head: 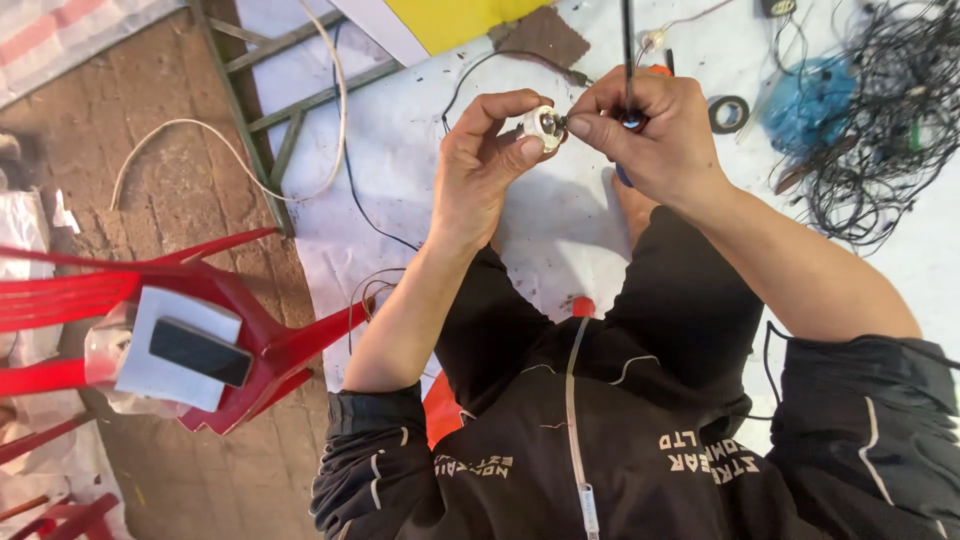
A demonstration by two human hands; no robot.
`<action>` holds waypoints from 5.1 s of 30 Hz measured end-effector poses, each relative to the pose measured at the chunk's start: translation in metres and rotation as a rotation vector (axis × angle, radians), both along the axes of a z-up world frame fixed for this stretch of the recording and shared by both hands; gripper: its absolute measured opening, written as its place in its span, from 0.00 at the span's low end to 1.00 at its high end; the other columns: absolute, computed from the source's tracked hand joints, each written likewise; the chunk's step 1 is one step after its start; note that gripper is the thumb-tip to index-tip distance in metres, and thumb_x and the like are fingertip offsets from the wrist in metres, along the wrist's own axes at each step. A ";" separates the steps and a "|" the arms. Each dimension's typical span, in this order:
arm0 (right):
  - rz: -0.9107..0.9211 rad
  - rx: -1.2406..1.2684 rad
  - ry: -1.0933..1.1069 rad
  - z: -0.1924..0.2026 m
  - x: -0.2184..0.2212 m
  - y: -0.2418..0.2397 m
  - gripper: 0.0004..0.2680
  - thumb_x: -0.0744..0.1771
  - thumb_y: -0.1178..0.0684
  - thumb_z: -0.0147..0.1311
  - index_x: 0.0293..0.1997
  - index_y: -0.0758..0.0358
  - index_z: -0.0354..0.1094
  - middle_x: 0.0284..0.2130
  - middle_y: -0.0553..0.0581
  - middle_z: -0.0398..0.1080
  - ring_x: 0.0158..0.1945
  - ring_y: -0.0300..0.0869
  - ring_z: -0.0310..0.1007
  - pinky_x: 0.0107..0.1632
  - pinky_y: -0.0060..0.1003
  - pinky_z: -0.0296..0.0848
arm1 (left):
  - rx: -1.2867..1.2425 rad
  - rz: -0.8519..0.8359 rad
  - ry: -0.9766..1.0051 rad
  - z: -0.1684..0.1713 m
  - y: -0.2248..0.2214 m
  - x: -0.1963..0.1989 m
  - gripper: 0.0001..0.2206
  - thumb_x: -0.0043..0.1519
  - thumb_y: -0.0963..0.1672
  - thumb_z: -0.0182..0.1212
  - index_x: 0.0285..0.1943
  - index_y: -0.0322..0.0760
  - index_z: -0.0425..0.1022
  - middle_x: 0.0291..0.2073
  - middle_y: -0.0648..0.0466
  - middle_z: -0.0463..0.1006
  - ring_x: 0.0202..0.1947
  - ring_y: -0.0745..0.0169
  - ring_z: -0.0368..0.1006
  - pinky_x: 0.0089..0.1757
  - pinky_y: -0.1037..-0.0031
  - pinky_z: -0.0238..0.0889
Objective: The person is repairing or assembling a small electrical fixture, using a screwdriver to secure wires into terminals.
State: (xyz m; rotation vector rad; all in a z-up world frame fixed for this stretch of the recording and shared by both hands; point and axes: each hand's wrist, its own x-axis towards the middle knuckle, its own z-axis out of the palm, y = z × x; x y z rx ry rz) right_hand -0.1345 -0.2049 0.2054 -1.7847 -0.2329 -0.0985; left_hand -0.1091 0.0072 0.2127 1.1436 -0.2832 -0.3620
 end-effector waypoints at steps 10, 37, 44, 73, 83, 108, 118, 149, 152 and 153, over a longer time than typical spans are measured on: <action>-0.051 0.008 -0.084 0.017 -0.013 0.013 0.02 0.71 0.61 0.63 0.42 0.63 0.73 0.35 0.52 0.72 0.32 0.35 0.63 0.37 0.29 0.64 | -0.125 0.021 0.070 0.014 0.001 -0.013 0.17 0.63 0.48 0.72 0.54 0.36 0.75 0.46 0.52 0.78 0.48 0.60 0.75 0.52 0.57 0.76; -0.060 -0.091 -0.024 -0.013 0.006 0.008 0.08 0.73 0.53 0.58 0.41 0.68 0.74 0.38 0.61 0.73 0.43 0.44 0.72 0.40 0.32 0.65 | -0.208 0.004 0.133 -0.036 -0.005 0.009 0.16 0.65 0.48 0.71 0.56 0.37 0.76 0.50 0.52 0.77 0.48 0.58 0.78 0.51 0.61 0.79; -0.089 -0.246 -0.183 -0.017 0.007 0.008 0.04 0.71 0.64 0.65 0.42 0.70 0.74 0.39 0.65 0.75 0.42 0.49 0.74 0.44 0.39 0.70 | -0.178 0.021 0.158 -0.040 -0.007 0.011 0.17 0.65 0.49 0.71 0.55 0.37 0.76 0.47 0.53 0.76 0.45 0.61 0.77 0.51 0.59 0.79; -0.055 -0.145 0.103 -0.017 0.004 -0.005 0.05 0.73 0.62 0.65 0.43 0.66 0.72 0.34 0.52 0.70 0.34 0.36 0.63 0.39 0.30 0.63 | -0.104 0.027 0.192 -0.042 -0.013 0.018 0.11 0.67 0.48 0.65 0.51 0.39 0.78 0.40 0.57 0.78 0.39 0.66 0.75 0.43 0.68 0.80; -0.068 -0.147 0.022 -0.023 0.003 0.006 0.04 0.72 0.63 0.66 0.42 0.68 0.74 0.37 0.58 0.75 0.39 0.41 0.73 0.43 0.32 0.71 | -0.144 0.040 0.186 -0.043 -0.013 0.014 0.14 0.66 0.50 0.67 0.53 0.38 0.77 0.43 0.53 0.80 0.44 0.60 0.77 0.46 0.64 0.79; -0.146 -0.367 -0.329 -0.033 -0.001 0.015 0.12 0.73 0.50 0.59 0.41 0.72 0.76 0.33 0.62 0.76 0.39 0.51 0.75 0.41 0.43 0.71 | -0.243 0.043 0.179 -0.040 -0.004 0.008 0.14 0.67 0.48 0.69 0.54 0.37 0.77 0.51 0.50 0.80 0.51 0.58 0.77 0.51 0.60 0.78; -0.113 -0.151 -0.095 -0.023 -0.004 0.013 0.08 0.74 0.55 0.60 0.43 0.71 0.74 0.38 0.63 0.71 0.39 0.45 0.68 0.41 0.36 0.64 | -0.217 0.039 0.123 -0.039 -0.003 0.005 0.14 0.68 0.48 0.68 0.56 0.38 0.76 0.53 0.50 0.79 0.52 0.58 0.78 0.52 0.62 0.78; -0.145 -0.273 -0.237 -0.024 -0.005 0.006 0.06 0.73 0.57 0.61 0.47 0.73 0.75 0.41 0.67 0.73 0.45 0.51 0.72 0.47 0.41 0.69 | -0.191 0.026 0.221 -0.033 -0.006 0.006 0.15 0.67 0.49 0.66 0.53 0.36 0.76 0.44 0.51 0.81 0.43 0.58 0.80 0.47 0.63 0.81; -0.132 -0.257 -0.216 -0.022 -0.006 0.006 0.08 0.73 0.54 0.60 0.47 0.73 0.75 0.42 0.68 0.73 0.41 0.49 0.71 0.44 0.39 0.69 | -0.159 0.026 0.222 -0.032 -0.007 0.007 0.14 0.66 0.50 0.66 0.51 0.37 0.77 0.41 0.54 0.81 0.37 0.59 0.79 0.41 0.67 0.80; -0.113 -0.229 -0.188 -0.021 -0.006 0.006 0.11 0.72 0.50 0.59 0.48 0.73 0.75 0.44 0.68 0.72 0.36 0.47 0.70 0.40 0.37 0.68 | -0.130 0.026 0.216 -0.033 -0.007 0.008 0.14 0.65 0.51 0.66 0.51 0.39 0.78 0.39 0.55 0.81 0.33 0.61 0.78 0.37 0.71 0.79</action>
